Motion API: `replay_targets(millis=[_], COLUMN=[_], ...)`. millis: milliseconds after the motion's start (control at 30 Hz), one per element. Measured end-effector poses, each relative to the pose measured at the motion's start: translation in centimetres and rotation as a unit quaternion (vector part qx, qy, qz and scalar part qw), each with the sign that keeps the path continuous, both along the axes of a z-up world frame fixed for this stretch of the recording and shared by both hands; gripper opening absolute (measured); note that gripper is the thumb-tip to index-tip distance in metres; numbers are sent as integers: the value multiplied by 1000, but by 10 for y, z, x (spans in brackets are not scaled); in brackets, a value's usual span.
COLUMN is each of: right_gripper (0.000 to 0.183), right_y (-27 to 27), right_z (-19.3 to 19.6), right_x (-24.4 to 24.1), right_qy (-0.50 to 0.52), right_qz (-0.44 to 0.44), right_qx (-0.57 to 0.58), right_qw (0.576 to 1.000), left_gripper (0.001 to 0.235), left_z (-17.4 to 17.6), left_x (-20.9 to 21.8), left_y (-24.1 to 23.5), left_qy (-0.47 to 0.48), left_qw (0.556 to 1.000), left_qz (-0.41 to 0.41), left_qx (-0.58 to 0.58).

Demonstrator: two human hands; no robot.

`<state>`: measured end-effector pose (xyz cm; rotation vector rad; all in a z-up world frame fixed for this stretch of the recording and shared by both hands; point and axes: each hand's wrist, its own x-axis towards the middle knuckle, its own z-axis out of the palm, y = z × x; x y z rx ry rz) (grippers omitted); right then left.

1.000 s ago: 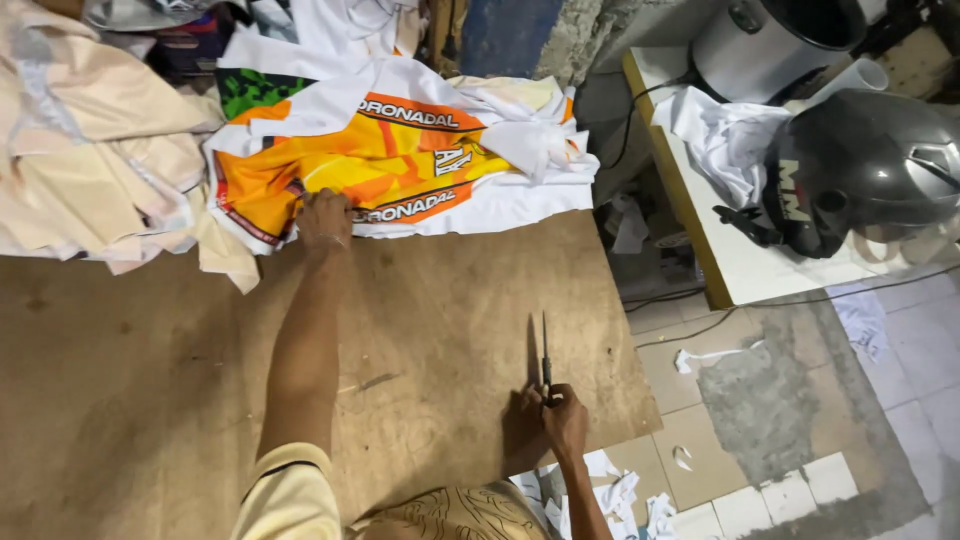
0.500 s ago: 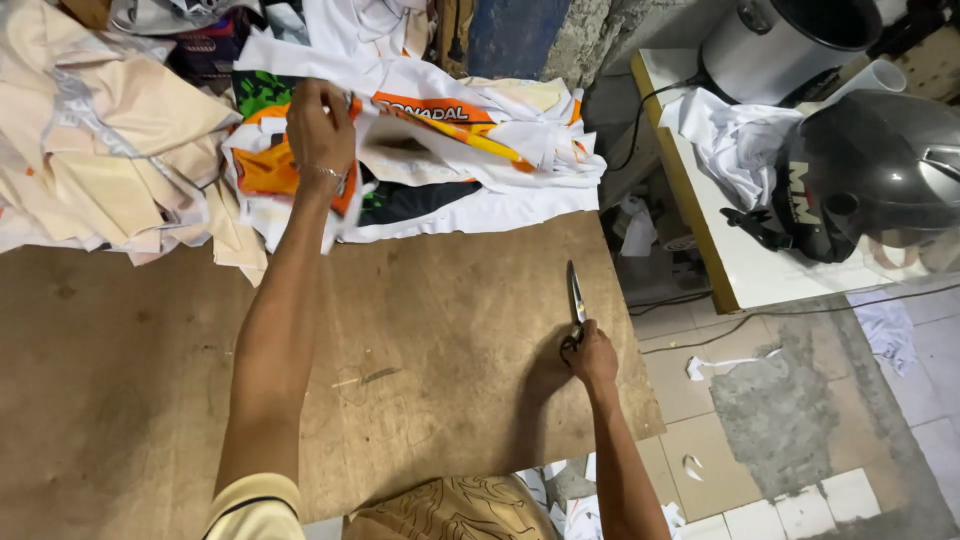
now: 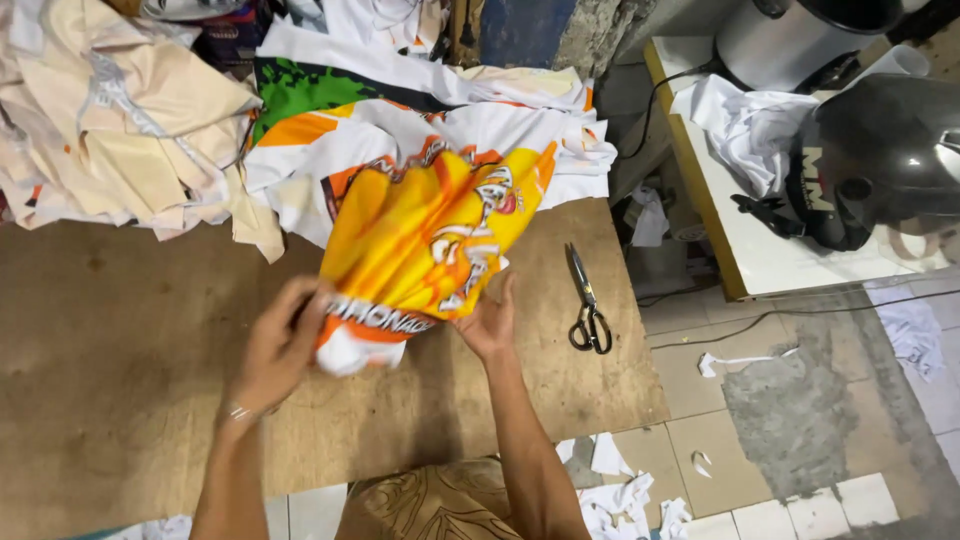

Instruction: A person uses scissors to cut out printed fabric pieces for jerseys on a wooden workbench.

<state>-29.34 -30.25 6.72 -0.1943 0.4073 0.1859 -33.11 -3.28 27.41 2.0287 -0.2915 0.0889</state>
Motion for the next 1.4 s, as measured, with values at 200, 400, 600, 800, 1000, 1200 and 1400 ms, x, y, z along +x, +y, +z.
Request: replay_targets(millis=[200,400,600,800,1000,1200,1400], right_gripper=[35,30,30,28,38,49,48], right_y=[-21,-14,-30,-40,-106,-91,-88], right_z=[35,81,122,60,-91,-50,-64], right_x=[-29,-56,-92,-123,-148,-187,-276], right_qy=[-14,70,57,140,248,391,444], right_qz=[-81,-112,-156,-173,-192,-323,-312], right_qx=[11,-1,-180,-187,-135,-366,-478], right_qw=[997,991,969,957,940,780,691], left_gripper=[25,103,62,43,30,32,34], left_z=[-304,-241,-187,-158,-284,-332,-340], left_x=[-72,-85,69,37,-53,-163,-233], left_y=[44,-127,-94,30,219,250,265], left_qy=[234,541,226,138,181,145,240], left_qw=[625,511,531,590,696,775,773], left_qz=[286,-7,201,344,490,575,574], left_qx=[-687,-668,-792,-717,-492,-219,-126])
